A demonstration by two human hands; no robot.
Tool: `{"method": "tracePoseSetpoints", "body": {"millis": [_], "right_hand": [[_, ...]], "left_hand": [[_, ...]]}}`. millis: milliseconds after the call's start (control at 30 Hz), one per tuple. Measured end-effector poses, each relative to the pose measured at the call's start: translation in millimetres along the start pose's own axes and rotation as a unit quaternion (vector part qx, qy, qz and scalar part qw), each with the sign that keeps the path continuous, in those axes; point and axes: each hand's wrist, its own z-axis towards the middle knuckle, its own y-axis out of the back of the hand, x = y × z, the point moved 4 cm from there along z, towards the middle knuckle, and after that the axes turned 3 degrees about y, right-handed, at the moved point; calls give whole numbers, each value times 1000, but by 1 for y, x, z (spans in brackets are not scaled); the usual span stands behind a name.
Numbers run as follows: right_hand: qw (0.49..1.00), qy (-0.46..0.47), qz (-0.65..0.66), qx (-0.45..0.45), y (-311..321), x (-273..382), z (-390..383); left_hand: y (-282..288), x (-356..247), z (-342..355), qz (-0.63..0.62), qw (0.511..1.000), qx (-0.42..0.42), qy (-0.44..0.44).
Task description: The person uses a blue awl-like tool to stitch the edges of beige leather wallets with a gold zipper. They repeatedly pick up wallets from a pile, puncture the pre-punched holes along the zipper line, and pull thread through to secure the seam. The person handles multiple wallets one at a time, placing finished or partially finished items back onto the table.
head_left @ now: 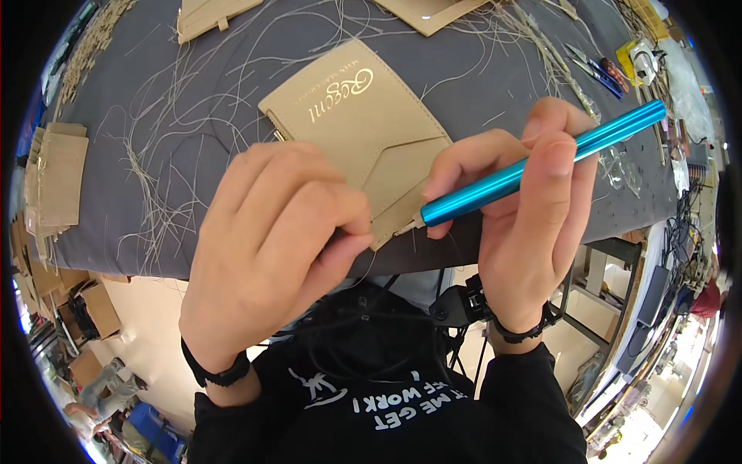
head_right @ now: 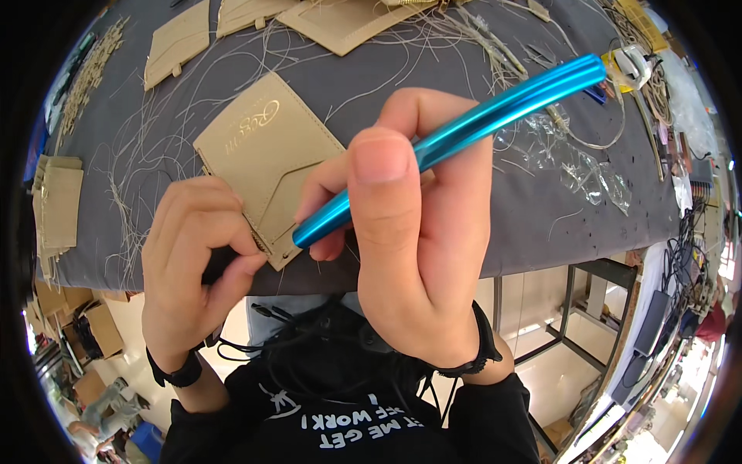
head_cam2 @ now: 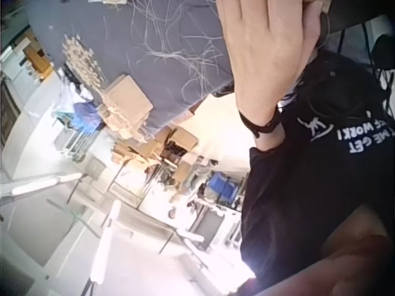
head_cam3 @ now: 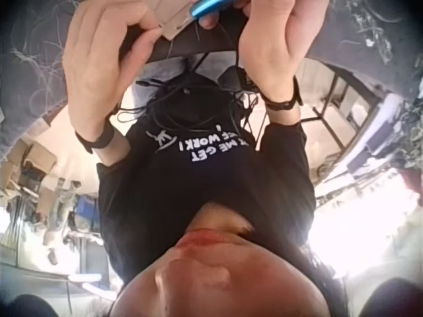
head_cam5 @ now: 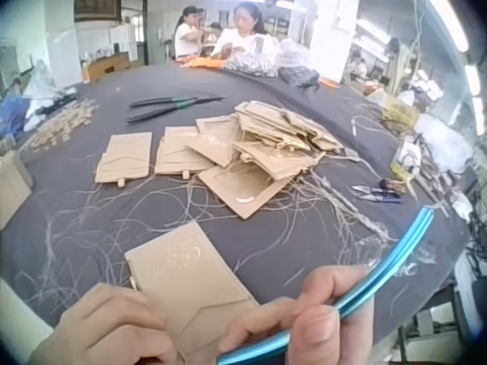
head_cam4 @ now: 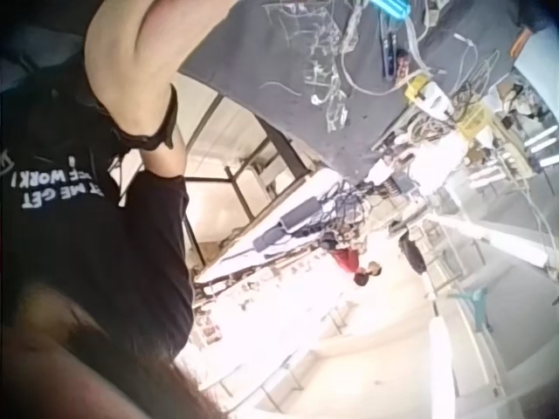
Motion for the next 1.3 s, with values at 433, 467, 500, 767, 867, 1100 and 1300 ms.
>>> {"method": "tracePoseSetpoints", "body": {"millis": [433,467,500,767,867,1100,1300], "right_hand": [[995,34,-90,0,-5,3,1],[995,38,-97,5,-4,3,1],[994,40,-100,9,-4,3,1],[993,45,-105,21,-2,1,1],[993,48,-102,16,-2,1,1],[996,69,11,-64,-7,-2,-1],[997,51,-16,-52,-5,0,-1]], "left_hand": [[-6,3,-2,-9,999,-28,27],[-6,4,-2,-9,999,-29,29],[-6,4,-2,-9,999,-29,29],[-7,4,-2,-11,999,-33,29],[-7,4,-2,-11,999,-36,28],[-7,3,-2,-11,999,-43,26],[-7,4,-4,-17,998,-57,34]]}}
